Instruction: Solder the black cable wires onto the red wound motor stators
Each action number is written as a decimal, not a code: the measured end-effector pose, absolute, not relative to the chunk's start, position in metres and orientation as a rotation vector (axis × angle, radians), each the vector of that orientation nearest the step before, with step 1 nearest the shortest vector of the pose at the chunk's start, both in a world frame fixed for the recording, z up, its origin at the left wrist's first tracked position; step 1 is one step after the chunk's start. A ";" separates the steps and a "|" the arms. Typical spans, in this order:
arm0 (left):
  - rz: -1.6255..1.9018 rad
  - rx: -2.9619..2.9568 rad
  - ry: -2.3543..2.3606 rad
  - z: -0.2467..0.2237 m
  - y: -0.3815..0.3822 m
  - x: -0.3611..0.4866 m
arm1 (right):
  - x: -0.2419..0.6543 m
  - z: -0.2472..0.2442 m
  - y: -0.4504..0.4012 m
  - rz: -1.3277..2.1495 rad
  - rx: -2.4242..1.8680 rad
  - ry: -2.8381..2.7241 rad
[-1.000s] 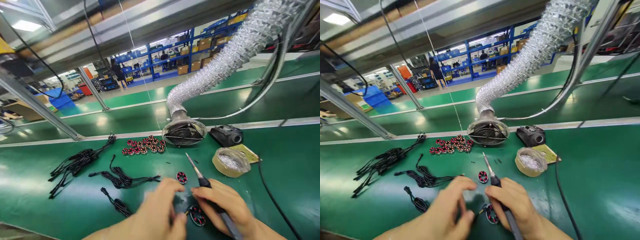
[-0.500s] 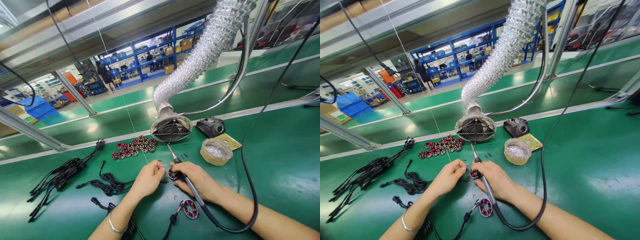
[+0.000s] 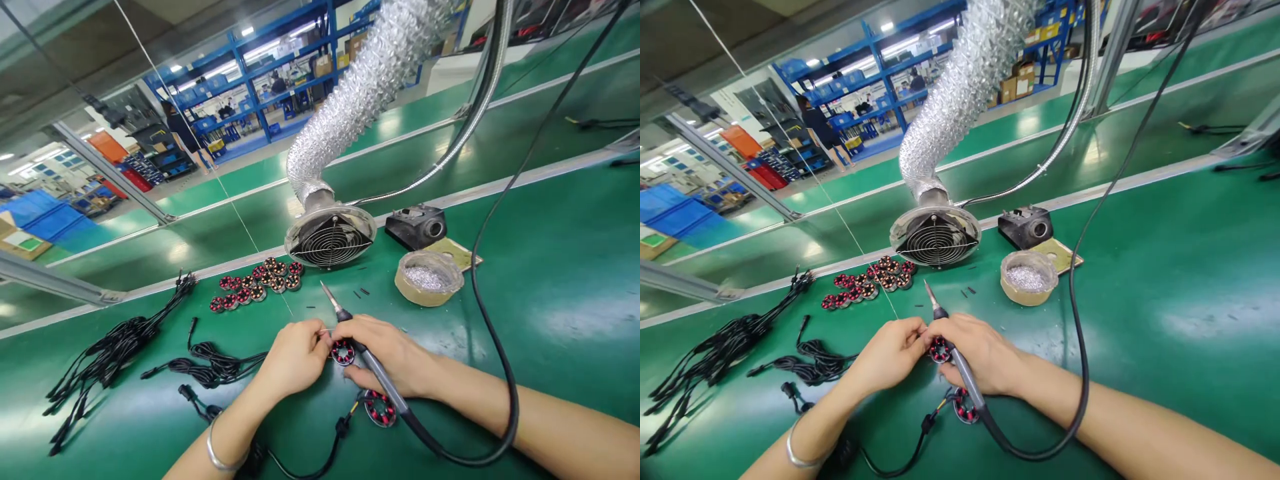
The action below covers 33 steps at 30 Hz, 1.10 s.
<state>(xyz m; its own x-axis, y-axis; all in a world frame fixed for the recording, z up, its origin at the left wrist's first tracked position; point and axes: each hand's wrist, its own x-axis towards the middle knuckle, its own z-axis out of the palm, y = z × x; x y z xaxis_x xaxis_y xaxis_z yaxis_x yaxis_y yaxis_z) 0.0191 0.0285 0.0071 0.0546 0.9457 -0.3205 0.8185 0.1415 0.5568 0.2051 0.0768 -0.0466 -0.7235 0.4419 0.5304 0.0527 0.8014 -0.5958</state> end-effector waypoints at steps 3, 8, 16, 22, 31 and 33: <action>0.315 1.587 1.658 0.007 0.029 0.012 | 0.205 -0.045 0.077 0.755 -0.383 -2.326; 0.359 1.489 1.653 0.009 0.028 0.011 | 0.211 -0.045 0.077 0.752 -0.423 -2.293; 0.389 1.295 1.503 0.005 0.031 0.013 | 0.213 -0.046 0.076 0.770 -0.413 -2.281; 0.207 1.368 1.578 0.010 0.028 0.014 | 0.213 -0.044 0.075 0.768 -0.396 -2.273; 0.215 1.486 1.677 0.033 0.021 -0.012 | 0.216 -0.046 0.078 0.707 -0.406 -2.236; 0.072 1.660 1.820 0.039 0.017 -0.020 | 0.218 -0.046 0.080 0.675 -0.426 -2.229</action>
<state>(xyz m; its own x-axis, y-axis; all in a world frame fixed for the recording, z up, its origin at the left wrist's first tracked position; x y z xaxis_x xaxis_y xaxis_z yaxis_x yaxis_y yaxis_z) -0.0196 0.0169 0.0394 0.0283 0.9036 -0.4275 0.8667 0.1909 0.4609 0.2182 0.0803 -0.0459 -0.6600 0.4897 0.5698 0.0911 0.8050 -0.5862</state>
